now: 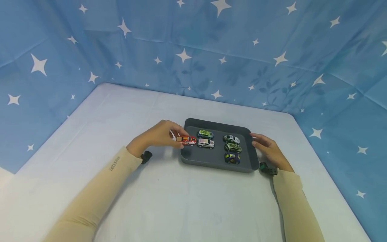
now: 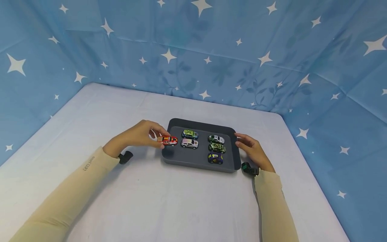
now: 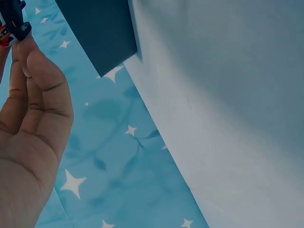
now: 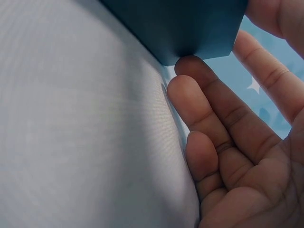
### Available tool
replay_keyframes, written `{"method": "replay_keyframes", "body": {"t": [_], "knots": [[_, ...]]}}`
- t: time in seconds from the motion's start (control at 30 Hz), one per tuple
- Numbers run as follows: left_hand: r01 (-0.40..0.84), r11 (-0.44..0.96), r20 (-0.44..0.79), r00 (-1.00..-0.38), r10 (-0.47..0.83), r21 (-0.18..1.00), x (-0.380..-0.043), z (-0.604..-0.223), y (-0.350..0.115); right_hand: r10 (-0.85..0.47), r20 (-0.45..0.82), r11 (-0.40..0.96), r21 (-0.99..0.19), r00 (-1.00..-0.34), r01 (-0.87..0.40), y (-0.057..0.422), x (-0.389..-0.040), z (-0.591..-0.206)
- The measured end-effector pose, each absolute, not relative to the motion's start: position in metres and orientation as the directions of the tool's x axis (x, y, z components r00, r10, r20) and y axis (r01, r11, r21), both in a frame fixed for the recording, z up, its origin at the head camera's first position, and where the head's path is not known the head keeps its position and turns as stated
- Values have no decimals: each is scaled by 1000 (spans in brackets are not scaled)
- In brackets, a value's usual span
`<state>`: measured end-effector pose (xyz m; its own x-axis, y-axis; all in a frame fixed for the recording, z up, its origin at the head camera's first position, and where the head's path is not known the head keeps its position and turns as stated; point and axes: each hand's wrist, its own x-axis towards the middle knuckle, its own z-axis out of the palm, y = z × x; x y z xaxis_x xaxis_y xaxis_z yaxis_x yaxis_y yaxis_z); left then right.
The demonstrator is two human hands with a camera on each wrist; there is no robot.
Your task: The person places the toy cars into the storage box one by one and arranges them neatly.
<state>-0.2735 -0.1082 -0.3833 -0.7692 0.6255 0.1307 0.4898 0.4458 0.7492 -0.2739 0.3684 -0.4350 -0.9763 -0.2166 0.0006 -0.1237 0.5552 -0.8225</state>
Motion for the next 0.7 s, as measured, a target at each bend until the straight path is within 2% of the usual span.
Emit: {"method": "replay_keyframes", "body": {"t": [0.5,0.7], "knots": [[510,428,111,-730,674,746,-274,-381,-83,-223,1,567,-814,-975,-130,369,-275,-435],[495,452,77,-733,676,742,-275,-382,-72,-224,4,568,-812,-975,-134,368,-275,-434]]}}
